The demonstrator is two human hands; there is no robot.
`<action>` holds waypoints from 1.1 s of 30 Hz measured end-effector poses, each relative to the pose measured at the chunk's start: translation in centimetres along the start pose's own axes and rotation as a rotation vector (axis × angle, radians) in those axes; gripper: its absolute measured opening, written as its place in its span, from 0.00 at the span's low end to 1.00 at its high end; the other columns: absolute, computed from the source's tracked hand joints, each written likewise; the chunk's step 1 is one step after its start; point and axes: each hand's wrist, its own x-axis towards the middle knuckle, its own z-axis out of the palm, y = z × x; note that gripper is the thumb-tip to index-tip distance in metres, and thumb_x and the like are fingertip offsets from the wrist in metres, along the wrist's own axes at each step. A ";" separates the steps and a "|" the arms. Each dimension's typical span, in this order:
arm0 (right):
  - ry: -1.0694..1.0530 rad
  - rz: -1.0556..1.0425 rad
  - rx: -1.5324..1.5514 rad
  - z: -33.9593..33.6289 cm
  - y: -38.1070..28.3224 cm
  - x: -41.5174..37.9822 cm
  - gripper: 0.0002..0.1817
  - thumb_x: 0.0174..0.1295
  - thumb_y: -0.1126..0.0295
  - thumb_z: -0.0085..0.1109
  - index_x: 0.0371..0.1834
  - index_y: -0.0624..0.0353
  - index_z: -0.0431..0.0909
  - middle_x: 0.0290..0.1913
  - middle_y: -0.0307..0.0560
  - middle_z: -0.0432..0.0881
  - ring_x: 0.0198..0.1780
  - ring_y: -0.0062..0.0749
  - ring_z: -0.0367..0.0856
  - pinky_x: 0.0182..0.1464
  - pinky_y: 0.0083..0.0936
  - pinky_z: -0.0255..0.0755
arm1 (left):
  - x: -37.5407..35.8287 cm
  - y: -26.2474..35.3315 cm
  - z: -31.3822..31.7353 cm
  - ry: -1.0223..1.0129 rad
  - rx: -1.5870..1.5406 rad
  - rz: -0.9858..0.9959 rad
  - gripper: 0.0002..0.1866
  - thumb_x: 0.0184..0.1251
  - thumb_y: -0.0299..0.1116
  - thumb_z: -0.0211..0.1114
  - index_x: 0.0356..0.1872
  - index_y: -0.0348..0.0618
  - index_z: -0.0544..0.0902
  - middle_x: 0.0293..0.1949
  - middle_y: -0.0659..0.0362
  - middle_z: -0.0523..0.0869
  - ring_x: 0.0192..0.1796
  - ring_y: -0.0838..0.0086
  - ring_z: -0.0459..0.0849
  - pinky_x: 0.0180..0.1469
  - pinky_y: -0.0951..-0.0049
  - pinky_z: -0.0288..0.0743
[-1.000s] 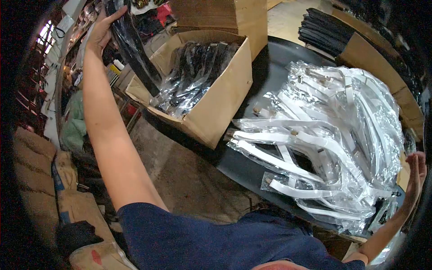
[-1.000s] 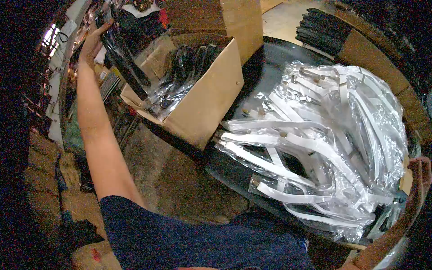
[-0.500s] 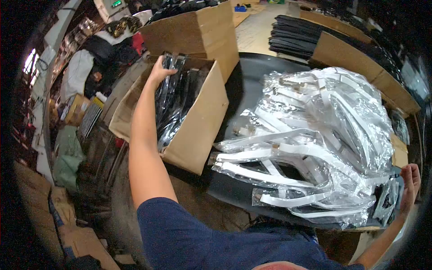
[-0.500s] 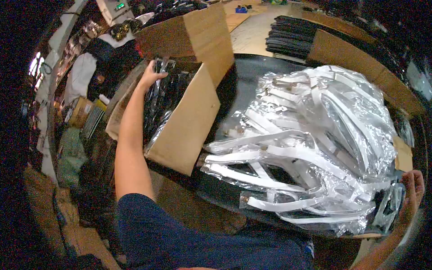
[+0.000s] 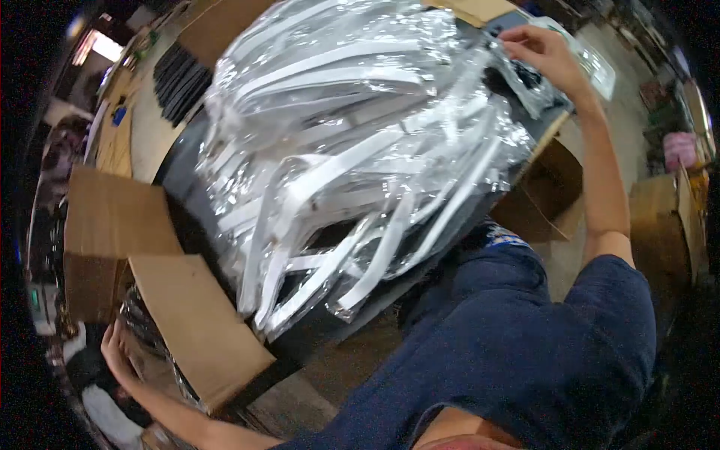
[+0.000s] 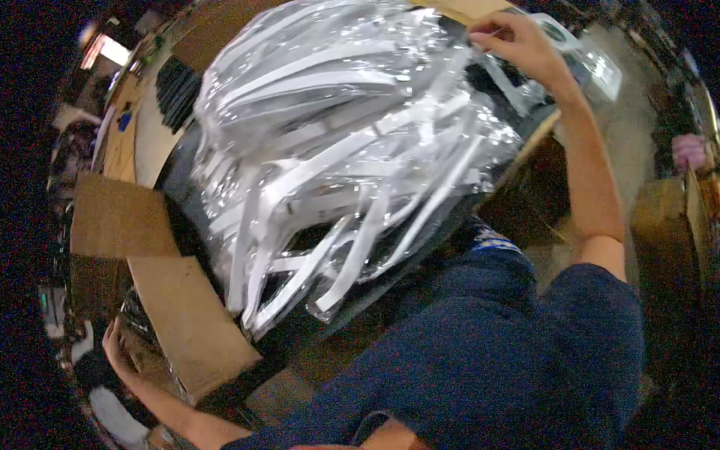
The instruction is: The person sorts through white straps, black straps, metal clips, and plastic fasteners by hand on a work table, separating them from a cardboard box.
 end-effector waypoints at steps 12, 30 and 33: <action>-0.284 0.798 0.458 8.0 4.1 -2.9 0.21 0.57 0.58 0.62 0.38 0.69 0.79 0.22 0.49 0.82 0.11 0.19 0.72 0.11 0.14 0.64 | -16.5 22.6 17.1 0.194 0.172 1.021 0.14 0.66 0.27 0.57 0.50 0.33 0.78 0.50 0.57 0.81 0.54 0.73 0.76 0.61 0.73 0.65; -0.247 0.732 0.809 14.0 0.3 -7.4 0.21 0.58 0.57 0.62 0.29 0.68 0.71 0.17 0.47 0.76 0.12 0.28 0.76 0.10 0.22 0.67 | -20.7 29.1 53.5 -0.542 0.259 1.516 0.24 0.45 0.34 0.71 0.46 0.34 0.79 0.38 0.47 0.81 0.44 0.55 0.76 0.48 0.62 0.69; -0.200 0.687 0.842 14.7 0.5 -7.7 0.20 0.59 0.58 0.61 0.31 0.67 0.71 0.17 0.46 0.75 0.12 0.28 0.76 0.10 0.21 0.67 | -21.0 29.3 54.1 -0.527 0.365 1.427 0.26 0.41 0.34 0.73 0.46 0.36 0.79 0.31 0.49 0.79 0.39 0.57 0.78 0.43 0.63 0.70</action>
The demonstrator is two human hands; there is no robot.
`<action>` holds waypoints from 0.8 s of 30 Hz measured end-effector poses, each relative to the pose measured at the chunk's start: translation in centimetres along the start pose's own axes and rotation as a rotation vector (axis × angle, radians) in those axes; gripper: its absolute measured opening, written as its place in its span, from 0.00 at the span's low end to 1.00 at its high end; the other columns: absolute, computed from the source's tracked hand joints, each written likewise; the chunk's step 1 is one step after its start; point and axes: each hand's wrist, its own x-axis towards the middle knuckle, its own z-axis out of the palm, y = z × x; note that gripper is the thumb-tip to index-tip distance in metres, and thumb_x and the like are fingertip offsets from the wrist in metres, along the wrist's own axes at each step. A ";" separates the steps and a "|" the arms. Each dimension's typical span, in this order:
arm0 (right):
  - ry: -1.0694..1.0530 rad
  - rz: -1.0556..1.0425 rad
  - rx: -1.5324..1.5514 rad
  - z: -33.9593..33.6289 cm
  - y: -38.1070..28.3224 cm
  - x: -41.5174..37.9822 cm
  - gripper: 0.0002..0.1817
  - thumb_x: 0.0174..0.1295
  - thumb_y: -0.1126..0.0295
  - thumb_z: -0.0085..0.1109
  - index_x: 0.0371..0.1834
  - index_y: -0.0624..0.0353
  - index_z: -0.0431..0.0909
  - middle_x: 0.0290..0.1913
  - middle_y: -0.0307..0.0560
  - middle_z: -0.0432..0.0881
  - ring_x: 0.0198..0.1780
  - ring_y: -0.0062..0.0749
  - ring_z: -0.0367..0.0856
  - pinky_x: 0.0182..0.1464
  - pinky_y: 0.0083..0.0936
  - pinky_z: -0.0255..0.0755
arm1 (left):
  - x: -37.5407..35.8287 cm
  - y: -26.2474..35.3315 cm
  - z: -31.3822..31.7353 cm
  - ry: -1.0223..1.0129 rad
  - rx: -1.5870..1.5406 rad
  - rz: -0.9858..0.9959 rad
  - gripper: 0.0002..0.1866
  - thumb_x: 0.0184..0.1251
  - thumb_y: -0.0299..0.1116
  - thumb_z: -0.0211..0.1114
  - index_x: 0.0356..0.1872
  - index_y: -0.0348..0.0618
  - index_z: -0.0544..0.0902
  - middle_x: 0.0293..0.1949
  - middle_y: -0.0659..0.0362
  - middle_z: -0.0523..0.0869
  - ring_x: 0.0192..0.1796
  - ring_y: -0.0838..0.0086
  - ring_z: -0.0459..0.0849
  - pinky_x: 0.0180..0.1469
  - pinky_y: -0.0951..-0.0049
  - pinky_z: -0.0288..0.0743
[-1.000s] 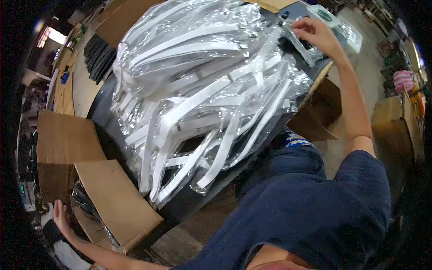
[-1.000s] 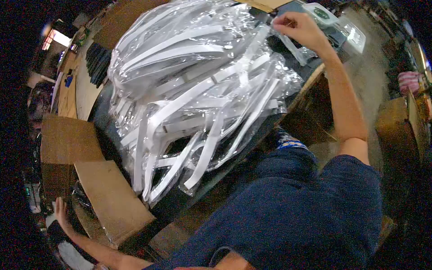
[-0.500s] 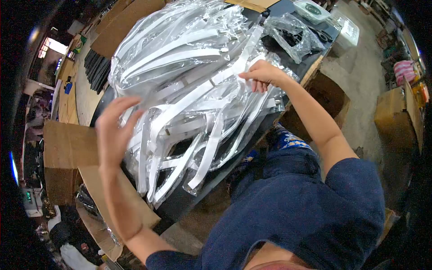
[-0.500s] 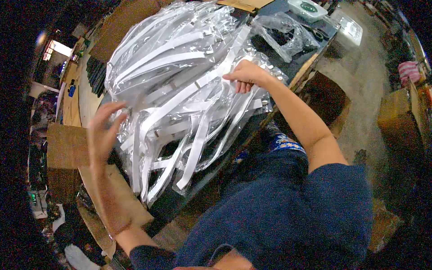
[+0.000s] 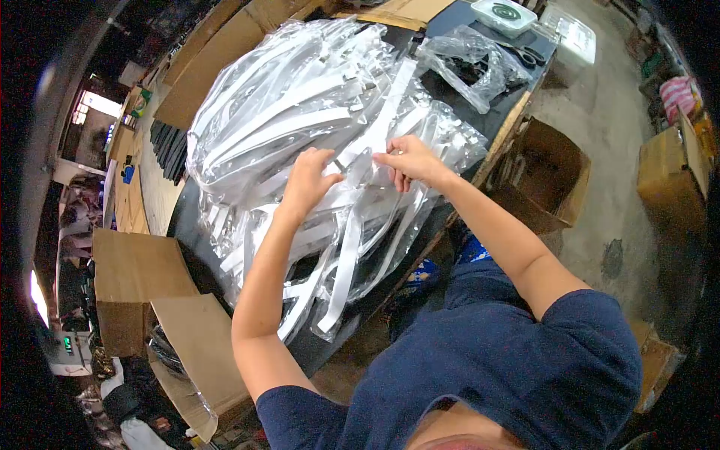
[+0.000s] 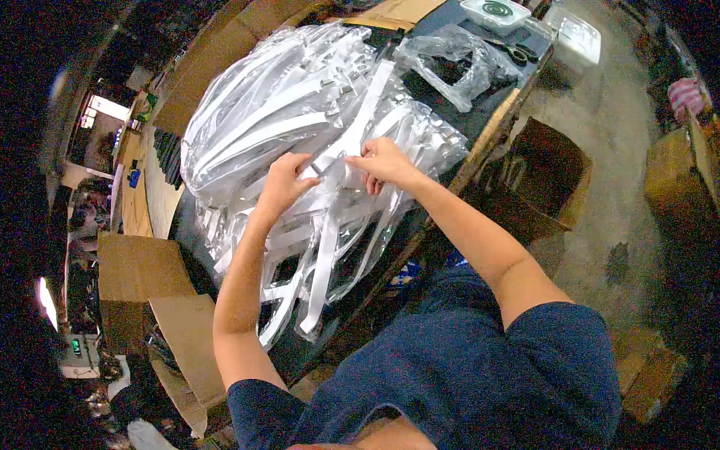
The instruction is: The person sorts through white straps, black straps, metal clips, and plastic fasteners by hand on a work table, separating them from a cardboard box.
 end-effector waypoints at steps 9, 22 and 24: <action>0.043 -0.138 0.089 0.6 0.7 -0.3 0.16 0.61 0.63 0.57 0.28 0.68 0.68 0.17 0.49 0.76 0.12 0.33 0.77 0.11 0.25 0.69 | 1.3 0.2 -0.8 -0.097 -0.207 -0.154 0.25 0.40 0.33 0.75 0.43 0.40 0.77 0.25 0.60 0.76 0.30 0.76 0.75 0.35 0.76 0.70; 0.022 -0.139 0.140 0.9 0.4 -0.2 0.17 0.60 0.61 0.61 0.34 0.66 0.70 0.25 0.46 0.77 0.14 0.25 0.76 0.12 0.20 0.68 | 2.3 -0.8 -2.3 -0.309 -0.377 -0.387 0.19 0.45 0.33 0.76 0.36 0.32 0.82 0.25 0.62 0.82 0.28 0.82 0.76 0.32 0.81 0.70; -0.010 -0.273 0.040 1.3 0.5 -0.6 0.25 0.55 0.62 0.66 0.48 0.66 0.67 0.35 0.50 0.78 0.16 0.25 0.76 0.13 0.20 0.69 | 2.1 -1.5 -2.3 -0.384 -0.454 -0.426 0.16 0.45 0.34 0.76 0.32 0.34 0.83 0.23 0.64 0.81 0.25 0.83 0.75 0.30 0.81 0.68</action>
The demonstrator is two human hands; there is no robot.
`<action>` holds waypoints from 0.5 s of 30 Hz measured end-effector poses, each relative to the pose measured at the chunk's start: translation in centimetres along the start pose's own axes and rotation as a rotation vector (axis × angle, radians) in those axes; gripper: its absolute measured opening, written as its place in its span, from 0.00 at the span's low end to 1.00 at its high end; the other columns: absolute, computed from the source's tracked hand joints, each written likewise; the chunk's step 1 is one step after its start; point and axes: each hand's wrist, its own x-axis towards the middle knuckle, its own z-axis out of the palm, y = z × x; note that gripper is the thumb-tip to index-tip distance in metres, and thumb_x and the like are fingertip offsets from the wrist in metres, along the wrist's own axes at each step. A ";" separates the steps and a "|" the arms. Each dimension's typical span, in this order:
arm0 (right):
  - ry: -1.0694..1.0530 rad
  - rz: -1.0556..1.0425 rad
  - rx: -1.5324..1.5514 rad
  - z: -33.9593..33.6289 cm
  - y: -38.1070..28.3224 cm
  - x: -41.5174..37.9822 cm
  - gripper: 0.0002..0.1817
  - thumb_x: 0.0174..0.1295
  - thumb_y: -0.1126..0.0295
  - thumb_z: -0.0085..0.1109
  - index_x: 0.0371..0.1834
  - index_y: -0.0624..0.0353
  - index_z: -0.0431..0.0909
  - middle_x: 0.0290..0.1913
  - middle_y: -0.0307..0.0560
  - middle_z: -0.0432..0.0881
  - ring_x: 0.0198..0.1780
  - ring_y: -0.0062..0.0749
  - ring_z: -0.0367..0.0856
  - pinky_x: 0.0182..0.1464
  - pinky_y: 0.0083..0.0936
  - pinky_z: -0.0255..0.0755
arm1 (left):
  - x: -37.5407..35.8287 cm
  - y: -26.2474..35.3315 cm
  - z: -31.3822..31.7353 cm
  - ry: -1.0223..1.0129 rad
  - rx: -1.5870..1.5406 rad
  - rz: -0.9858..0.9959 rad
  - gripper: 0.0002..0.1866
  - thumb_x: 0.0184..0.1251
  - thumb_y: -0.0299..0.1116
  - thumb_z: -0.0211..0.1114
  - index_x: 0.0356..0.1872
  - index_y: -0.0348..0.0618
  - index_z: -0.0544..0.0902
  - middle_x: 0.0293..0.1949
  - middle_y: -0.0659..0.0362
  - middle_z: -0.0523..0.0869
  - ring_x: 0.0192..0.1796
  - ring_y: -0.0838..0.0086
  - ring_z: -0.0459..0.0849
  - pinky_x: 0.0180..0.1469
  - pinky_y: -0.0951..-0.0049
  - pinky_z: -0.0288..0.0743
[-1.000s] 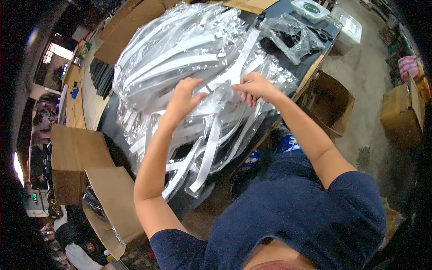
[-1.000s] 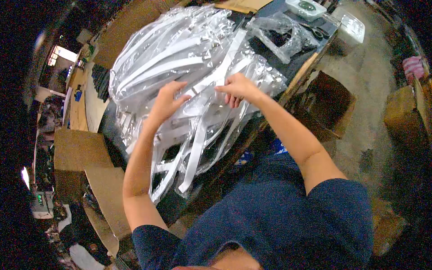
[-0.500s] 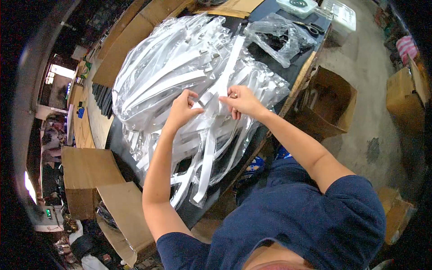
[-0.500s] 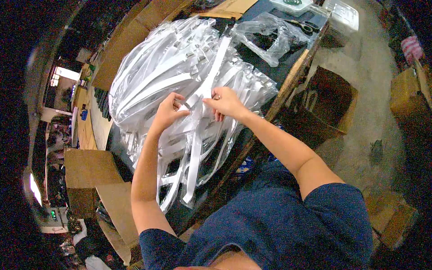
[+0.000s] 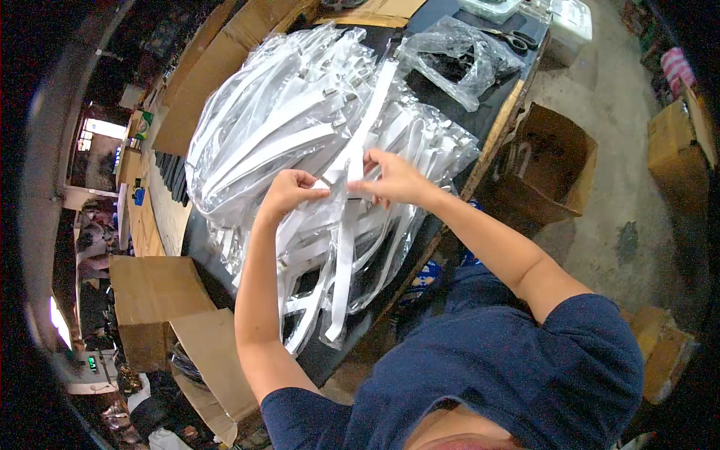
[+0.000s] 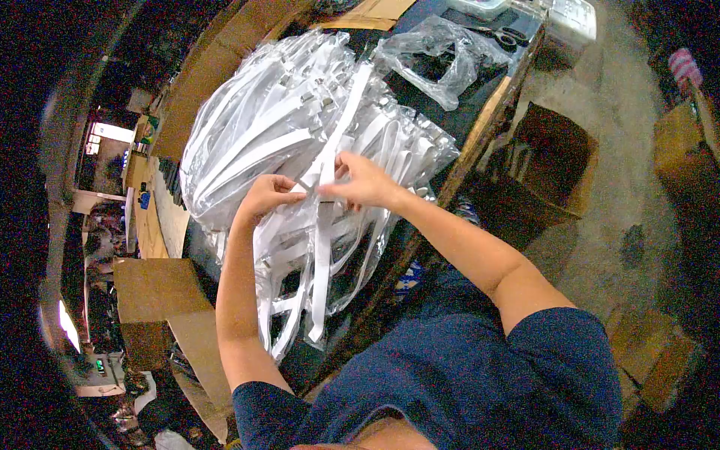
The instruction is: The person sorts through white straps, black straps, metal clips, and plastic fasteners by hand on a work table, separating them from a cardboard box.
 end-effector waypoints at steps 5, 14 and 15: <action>-0.170 0.105 0.102 1.4 -1.5 -2.4 0.44 0.50 0.68 0.70 0.64 0.61 0.46 0.41 0.53 0.76 0.17 0.28 0.77 0.13 0.20 0.69 | -0.7 0.2 -0.2 -0.010 0.133 -0.026 0.13 0.47 0.36 0.74 0.26 0.36 0.82 0.21 0.65 0.80 0.23 0.84 0.73 0.27 0.82 0.64; -0.057 0.160 0.342 2.8 -1.4 -2.5 0.22 0.56 0.71 0.65 0.51 0.67 0.70 0.31 0.48 0.79 0.18 0.27 0.79 0.14 0.20 0.71 | -5.4 1.3 -2.3 -0.109 -0.307 0.071 0.15 0.53 0.34 0.72 0.39 0.38 0.81 0.34 0.66 0.82 0.36 0.85 0.76 0.42 0.83 0.68; -0.048 0.100 0.382 2.9 -1.7 -2.7 0.16 0.57 0.71 0.63 0.45 0.66 0.73 0.29 0.46 0.78 0.17 0.26 0.79 0.14 0.20 0.71 | -6.2 1.7 -2.4 -0.104 -0.309 0.071 0.15 0.53 0.34 0.72 0.39 0.38 0.81 0.34 0.66 0.82 0.36 0.85 0.76 0.42 0.83 0.68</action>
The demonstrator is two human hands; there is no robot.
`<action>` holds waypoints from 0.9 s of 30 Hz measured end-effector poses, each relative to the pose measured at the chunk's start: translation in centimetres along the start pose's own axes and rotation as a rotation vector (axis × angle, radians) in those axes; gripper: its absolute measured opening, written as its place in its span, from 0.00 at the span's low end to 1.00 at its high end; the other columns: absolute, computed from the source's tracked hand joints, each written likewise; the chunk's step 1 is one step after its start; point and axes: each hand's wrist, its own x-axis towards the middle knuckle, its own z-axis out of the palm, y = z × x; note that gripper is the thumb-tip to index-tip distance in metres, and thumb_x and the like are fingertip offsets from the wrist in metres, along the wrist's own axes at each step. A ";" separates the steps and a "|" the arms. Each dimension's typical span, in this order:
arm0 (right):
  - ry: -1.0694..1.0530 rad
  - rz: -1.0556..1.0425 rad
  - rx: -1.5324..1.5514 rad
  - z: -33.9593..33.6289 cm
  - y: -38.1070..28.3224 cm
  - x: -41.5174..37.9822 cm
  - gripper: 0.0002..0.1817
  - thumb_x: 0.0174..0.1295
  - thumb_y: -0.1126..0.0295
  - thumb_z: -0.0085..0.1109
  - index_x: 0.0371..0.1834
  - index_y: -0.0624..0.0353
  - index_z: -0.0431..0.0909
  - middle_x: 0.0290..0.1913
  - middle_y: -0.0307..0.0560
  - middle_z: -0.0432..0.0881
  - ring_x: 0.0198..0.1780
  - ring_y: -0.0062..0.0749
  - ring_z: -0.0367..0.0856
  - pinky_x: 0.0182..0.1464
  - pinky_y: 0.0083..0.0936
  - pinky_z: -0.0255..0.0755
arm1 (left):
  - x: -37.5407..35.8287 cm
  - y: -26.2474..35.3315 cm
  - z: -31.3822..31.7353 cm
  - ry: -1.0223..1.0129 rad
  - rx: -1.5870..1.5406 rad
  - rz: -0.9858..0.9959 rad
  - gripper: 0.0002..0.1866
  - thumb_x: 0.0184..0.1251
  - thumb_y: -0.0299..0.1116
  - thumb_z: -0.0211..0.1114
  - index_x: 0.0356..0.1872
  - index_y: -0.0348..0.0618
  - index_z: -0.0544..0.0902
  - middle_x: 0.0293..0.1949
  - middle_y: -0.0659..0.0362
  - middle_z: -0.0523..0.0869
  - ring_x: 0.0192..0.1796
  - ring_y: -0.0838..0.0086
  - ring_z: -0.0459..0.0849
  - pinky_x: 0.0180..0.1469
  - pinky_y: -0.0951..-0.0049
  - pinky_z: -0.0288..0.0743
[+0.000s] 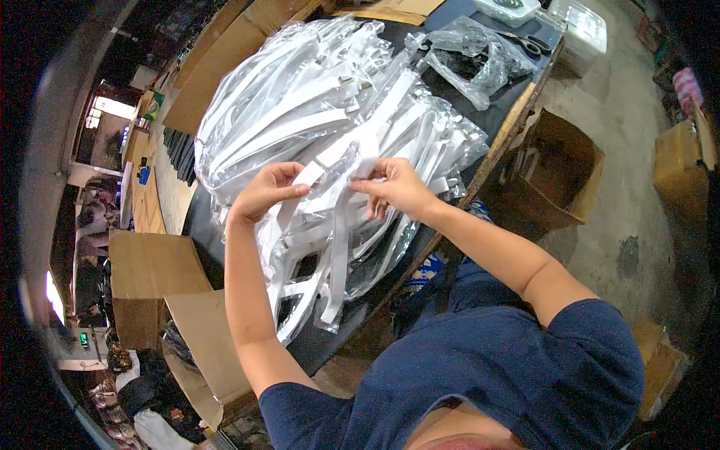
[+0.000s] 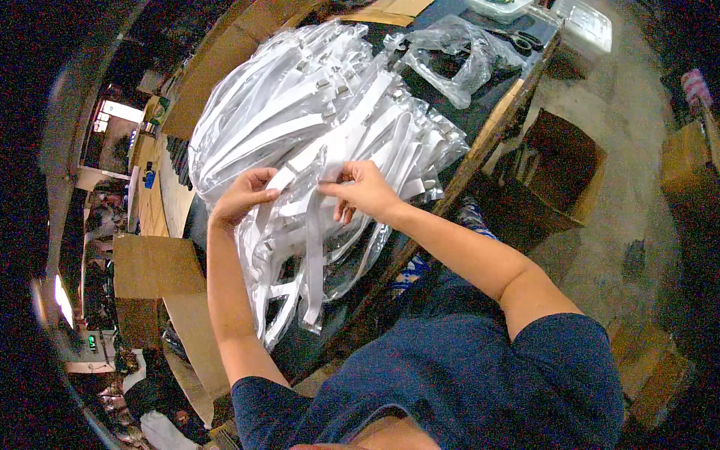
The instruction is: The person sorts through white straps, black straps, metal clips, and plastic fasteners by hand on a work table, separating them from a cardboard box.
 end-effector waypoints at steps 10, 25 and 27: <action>-0.108 -0.402 -0.352 0.8 -5.2 -0.1 0.27 0.59 0.70 0.58 0.59 0.60 0.58 0.32 0.48 0.79 0.21 0.25 0.77 0.17 0.18 0.70 | -2.1 1.9 -0.6 0.088 0.014 0.296 0.15 0.53 0.27 0.70 0.42 0.36 0.81 0.35 0.64 0.84 0.38 0.84 0.79 0.44 0.81 0.72; 0.001 -0.839 -0.908 0.2 -28.9 -2.4 0.07 0.61 0.78 0.52 0.37 0.68 0.80 0.31 0.40 0.80 0.29 0.17 0.74 0.32 0.16 0.70 | -0.2 23.5 1.0 0.356 -0.210 1.071 0.20 0.59 0.38 0.68 0.52 0.46 0.77 0.45 0.61 0.82 0.50 0.75 0.78 0.53 0.70 0.70; 0.065 -1.084 -1.026 -1.7 -30.0 -1.9 0.08 0.59 0.80 0.55 0.40 0.69 0.79 0.41 0.43 0.79 0.44 0.24 0.76 0.50 0.20 0.69 | 0.8 24.4 1.7 0.536 -0.217 1.120 0.22 0.58 0.39 0.68 0.53 0.46 0.76 0.45 0.62 0.82 0.49 0.74 0.79 0.56 0.68 0.68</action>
